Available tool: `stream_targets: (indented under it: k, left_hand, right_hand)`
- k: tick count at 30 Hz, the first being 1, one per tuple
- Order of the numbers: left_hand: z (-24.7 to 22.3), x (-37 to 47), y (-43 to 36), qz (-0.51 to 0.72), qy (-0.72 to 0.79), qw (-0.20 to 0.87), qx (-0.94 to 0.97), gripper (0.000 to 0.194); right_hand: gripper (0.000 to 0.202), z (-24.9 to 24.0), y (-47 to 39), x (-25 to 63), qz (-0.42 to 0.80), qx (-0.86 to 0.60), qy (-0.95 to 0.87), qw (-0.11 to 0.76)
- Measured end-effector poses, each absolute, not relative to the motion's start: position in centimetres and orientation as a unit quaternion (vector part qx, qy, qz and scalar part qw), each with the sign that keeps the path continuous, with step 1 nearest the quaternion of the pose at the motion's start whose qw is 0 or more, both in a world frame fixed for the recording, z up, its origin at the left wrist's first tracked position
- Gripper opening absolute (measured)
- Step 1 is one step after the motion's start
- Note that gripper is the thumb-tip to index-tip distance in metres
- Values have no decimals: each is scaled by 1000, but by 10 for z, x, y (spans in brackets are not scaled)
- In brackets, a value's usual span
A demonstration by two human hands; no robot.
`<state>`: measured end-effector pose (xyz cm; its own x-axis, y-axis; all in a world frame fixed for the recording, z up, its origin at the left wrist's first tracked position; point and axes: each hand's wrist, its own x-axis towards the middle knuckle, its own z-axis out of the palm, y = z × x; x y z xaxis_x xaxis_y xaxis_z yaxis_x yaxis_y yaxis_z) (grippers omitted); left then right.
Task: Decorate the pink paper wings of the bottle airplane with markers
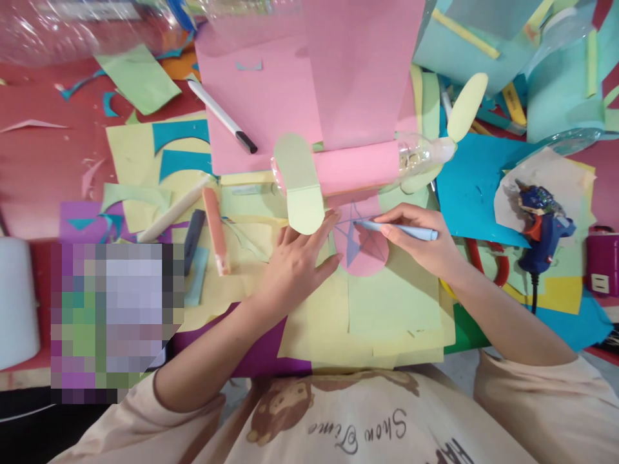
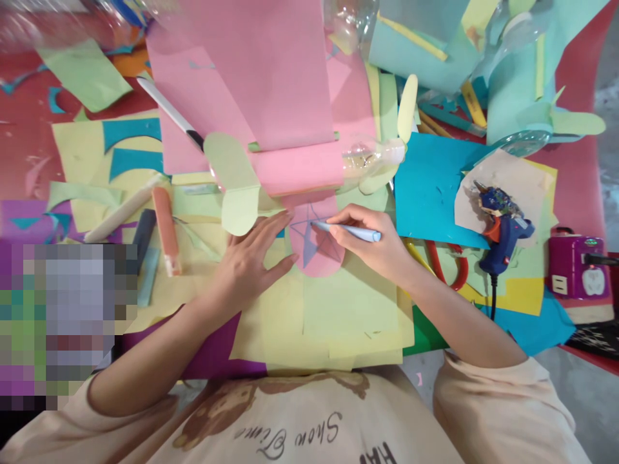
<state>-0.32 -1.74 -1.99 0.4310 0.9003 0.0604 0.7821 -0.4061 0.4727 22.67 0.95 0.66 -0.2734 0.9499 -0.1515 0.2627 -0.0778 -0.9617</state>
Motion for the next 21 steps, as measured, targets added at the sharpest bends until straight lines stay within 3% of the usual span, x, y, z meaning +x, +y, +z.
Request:
stream_targets:
  k: [10,21]
  left_hand:
    - [-22,-4,-17,166,510,183,824,53]
    - [-21,-4,-17,165,508,179,826,51]
  right_hand:
    - [12,6,9,228,511,-516,-600,336]
    - [13,9,9,230,522,-510,-627,273]
